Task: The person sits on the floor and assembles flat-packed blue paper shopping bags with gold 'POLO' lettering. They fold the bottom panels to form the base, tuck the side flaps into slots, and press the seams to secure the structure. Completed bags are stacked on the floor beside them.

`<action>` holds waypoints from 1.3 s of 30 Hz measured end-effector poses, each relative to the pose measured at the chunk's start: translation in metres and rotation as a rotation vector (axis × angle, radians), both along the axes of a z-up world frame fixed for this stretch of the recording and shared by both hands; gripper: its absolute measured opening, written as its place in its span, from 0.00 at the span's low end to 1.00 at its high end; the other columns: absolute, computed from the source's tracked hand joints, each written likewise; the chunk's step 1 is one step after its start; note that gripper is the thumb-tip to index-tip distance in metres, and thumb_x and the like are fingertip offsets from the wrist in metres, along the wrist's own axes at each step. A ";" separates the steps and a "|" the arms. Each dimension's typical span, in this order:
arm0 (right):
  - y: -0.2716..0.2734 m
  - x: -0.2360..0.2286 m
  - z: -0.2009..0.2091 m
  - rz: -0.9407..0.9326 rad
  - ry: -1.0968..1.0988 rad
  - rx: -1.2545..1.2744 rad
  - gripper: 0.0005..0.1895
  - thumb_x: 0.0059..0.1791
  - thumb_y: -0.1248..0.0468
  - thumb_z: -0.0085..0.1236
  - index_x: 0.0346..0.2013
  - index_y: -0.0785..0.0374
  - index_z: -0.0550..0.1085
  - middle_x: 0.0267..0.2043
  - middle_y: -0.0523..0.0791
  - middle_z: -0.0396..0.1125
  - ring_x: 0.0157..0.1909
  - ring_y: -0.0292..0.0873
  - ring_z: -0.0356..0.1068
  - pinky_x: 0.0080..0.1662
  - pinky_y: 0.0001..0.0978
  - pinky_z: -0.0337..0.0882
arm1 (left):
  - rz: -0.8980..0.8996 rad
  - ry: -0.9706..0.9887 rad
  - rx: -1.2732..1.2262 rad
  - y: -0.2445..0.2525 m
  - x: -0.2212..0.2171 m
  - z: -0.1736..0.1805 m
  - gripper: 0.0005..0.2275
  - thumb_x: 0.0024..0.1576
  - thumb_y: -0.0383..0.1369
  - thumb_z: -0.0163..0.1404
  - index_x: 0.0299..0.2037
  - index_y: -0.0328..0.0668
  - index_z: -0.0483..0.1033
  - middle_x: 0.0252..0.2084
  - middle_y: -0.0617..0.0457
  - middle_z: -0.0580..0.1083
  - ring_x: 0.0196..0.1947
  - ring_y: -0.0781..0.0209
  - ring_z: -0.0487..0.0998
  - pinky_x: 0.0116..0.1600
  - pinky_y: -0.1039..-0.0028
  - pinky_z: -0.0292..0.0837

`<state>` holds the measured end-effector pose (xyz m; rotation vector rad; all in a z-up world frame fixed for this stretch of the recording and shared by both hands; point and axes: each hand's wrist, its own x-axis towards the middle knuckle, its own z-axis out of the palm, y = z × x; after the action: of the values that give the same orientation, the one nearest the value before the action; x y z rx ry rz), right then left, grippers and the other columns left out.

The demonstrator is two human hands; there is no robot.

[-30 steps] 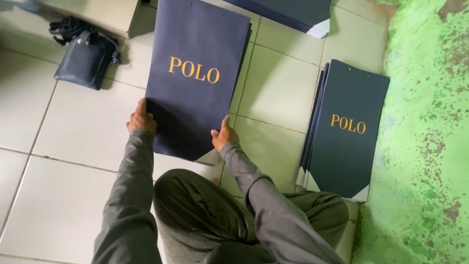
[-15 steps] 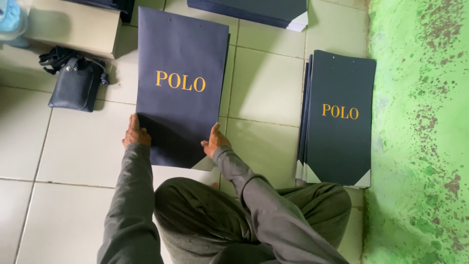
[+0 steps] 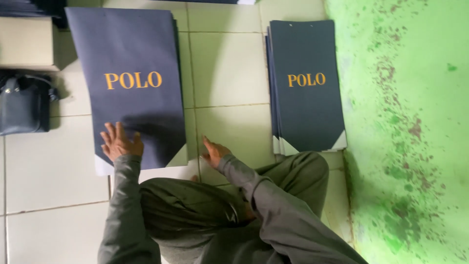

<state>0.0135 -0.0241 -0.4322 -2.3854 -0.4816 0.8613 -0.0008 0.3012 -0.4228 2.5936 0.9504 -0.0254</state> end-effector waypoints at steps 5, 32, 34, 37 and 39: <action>-0.092 -0.040 0.032 -0.162 0.010 0.042 0.34 0.54 0.52 0.51 0.75 0.48 0.57 0.70 0.51 0.61 0.68 0.57 0.63 0.67 0.52 0.64 | -0.562 -0.482 -0.129 -0.080 -0.007 -0.035 0.21 0.50 0.33 0.61 0.55 0.35 0.79 0.54 0.37 0.78 0.61 0.37 0.75 0.65 0.51 0.68; -0.495 -0.005 -0.125 -1.725 -0.091 0.156 0.38 0.50 0.47 0.65 0.70 0.58 0.64 0.62 0.53 0.66 0.64 0.55 0.67 0.61 0.55 0.68 | -0.328 0.100 -0.465 -0.515 0.080 -0.068 0.25 0.49 0.43 0.61 0.54 0.46 0.66 0.56 0.43 0.66 0.54 0.35 0.75 0.62 0.55 0.73; -0.499 -0.007 -0.143 -1.742 -0.116 0.140 0.37 0.50 0.47 0.66 0.69 0.56 0.65 0.61 0.51 0.67 0.63 0.53 0.68 0.60 0.54 0.69 | -0.317 0.120 -0.470 -0.511 0.082 -0.071 0.26 0.49 0.43 0.62 0.55 0.46 0.65 0.56 0.44 0.65 0.54 0.34 0.75 0.61 0.55 0.73; -0.504 -0.006 -0.151 -1.782 -0.171 0.119 0.34 0.49 0.48 0.67 0.66 0.52 0.68 0.59 0.47 0.68 0.61 0.49 0.69 0.59 0.49 0.70 | -0.305 0.137 -0.472 -0.513 0.084 -0.075 0.28 0.48 0.42 0.63 0.56 0.45 0.65 0.56 0.44 0.64 0.54 0.33 0.74 0.62 0.54 0.73; -0.492 -0.005 -0.129 -1.799 -0.189 0.117 0.31 0.49 0.48 0.67 0.65 0.50 0.69 0.59 0.45 0.68 0.61 0.47 0.69 0.58 0.46 0.71 | -0.294 0.137 -0.460 -0.513 0.083 -0.078 0.28 0.48 0.41 0.63 0.57 0.45 0.65 0.56 0.43 0.63 0.54 0.33 0.74 0.63 0.53 0.73</action>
<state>0.0084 -0.5157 -0.5608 -1.7297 1.3446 -0.2475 0.0821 -0.2116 -0.5011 2.2912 0.5185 -0.4502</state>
